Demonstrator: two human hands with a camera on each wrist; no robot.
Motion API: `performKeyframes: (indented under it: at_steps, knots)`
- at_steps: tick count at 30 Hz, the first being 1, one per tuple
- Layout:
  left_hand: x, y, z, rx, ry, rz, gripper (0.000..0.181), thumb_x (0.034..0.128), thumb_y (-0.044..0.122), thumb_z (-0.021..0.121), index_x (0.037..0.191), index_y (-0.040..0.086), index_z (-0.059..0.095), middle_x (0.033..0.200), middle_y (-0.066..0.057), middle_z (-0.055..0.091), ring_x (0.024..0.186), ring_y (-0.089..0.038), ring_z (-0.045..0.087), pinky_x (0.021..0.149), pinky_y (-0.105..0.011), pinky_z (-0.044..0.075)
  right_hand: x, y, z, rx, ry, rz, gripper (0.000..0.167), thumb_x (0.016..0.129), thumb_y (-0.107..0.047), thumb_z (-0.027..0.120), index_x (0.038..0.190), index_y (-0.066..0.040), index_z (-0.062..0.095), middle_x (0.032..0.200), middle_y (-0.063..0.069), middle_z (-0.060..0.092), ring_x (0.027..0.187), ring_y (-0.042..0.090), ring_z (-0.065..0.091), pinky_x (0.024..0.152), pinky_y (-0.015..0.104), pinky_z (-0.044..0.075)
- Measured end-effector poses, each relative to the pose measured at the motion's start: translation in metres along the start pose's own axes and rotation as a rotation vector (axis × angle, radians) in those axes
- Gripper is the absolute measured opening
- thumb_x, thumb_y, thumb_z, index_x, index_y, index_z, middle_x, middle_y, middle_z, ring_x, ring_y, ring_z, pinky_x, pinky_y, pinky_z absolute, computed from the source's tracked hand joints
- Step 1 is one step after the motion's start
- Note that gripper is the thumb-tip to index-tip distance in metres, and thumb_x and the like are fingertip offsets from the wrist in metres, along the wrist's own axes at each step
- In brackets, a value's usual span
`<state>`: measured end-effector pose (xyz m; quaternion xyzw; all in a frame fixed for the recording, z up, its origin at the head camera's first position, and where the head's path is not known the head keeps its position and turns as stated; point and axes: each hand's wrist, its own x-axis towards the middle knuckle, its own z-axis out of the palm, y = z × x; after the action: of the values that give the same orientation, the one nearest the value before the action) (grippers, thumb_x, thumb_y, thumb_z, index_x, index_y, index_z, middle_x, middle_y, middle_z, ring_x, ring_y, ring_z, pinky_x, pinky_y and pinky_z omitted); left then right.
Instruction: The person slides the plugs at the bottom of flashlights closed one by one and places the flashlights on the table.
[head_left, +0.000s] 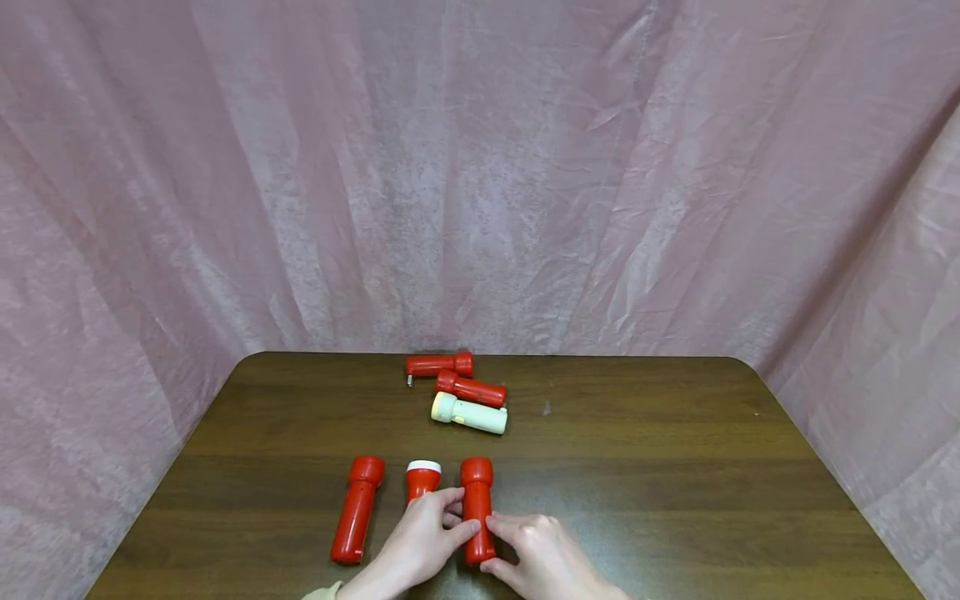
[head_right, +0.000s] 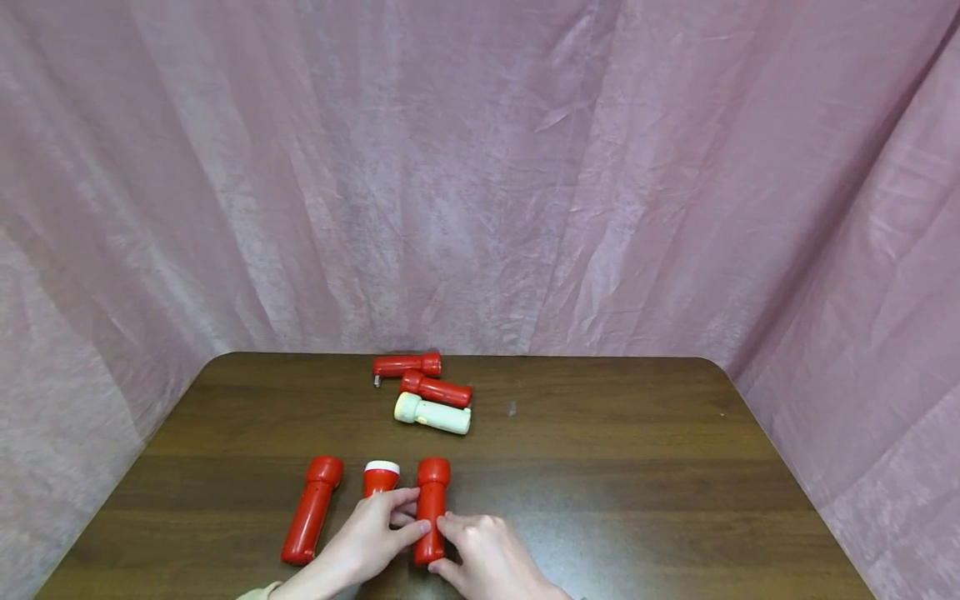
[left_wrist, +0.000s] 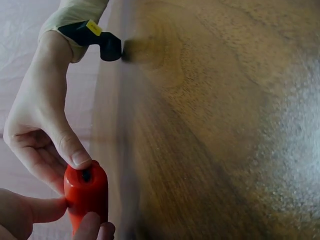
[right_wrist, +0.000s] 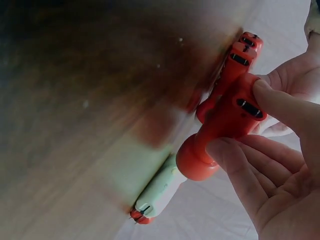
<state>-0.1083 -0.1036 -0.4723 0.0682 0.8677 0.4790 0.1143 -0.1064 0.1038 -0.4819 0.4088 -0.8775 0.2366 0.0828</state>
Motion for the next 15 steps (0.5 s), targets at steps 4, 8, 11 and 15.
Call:
performKeyframes:
  at_steps: [4, 8, 11, 15]
  knots:
    - [0.0013, -0.0007, 0.0002, 0.009, -0.006, -0.007, 0.054, 0.0944, 0.015, 0.077, 0.133, -0.018, 0.059, 0.111, -0.016, 0.077, 0.088, -0.022, 0.077, 0.074, -0.024, 0.058, 0.0006, -0.0001, 0.0000, 0.006, -0.032, 0.026, 0.028, 0.089, -0.023, 0.085, 0.113, -0.010, 0.078, 0.109, 0.000, 0.082, 0.095, 0.009, 0.079, 0.080, 0.023, 0.063]
    - [0.0018, -0.0017, 0.0008, 0.022, -0.005, -0.001, 0.052, 0.0936, 0.014, 0.077, 0.132, -0.017, 0.060, 0.110, -0.017, 0.077, 0.088, -0.023, 0.077, 0.072, -0.025, 0.059, 0.0017, 0.0006, 0.0002, 0.027, -0.069, 0.045, 0.026, 0.089, -0.023, 0.085, 0.111, -0.011, 0.078, 0.104, -0.003, 0.082, 0.087, 0.003, 0.076, 0.076, 0.019, 0.061]
    - [0.0021, -0.0025, 0.0014, 0.027, -0.007, 0.000, 0.051, 0.0932, 0.013, 0.077, 0.131, -0.016, 0.061, 0.109, -0.016, 0.077, 0.087, -0.024, 0.076, 0.072, -0.026, 0.059, 0.0029, 0.0011, 0.0004, 0.041, -0.089, 0.053, 0.024, 0.089, -0.023, 0.085, 0.109, -0.012, 0.078, 0.098, -0.006, 0.080, 0.080, -0.001, 0.070, 0.071, 0.015, 0.057]
    - [0.0032, -0.0028, 0.0017, 0.022, -0.006, 0.002, 0.049, 0.0924, 0.012, 0.077, 0.130, -0.016, 0.061, 0.109, -0.017, 0.077, 0.086, -0.023, 0.076, 0.072, -0.025, 0.059, 0.0039, 0.0016, 0.0004, 0.048, -0.095, 0.052, 0.020, 0.088, -0.021, 0.085, 0.104, -0.014, 0.077, 0.091, -0.009, 0.077, 0.073, -0.005, 0.063, 0.067, 0.012, 0.052]
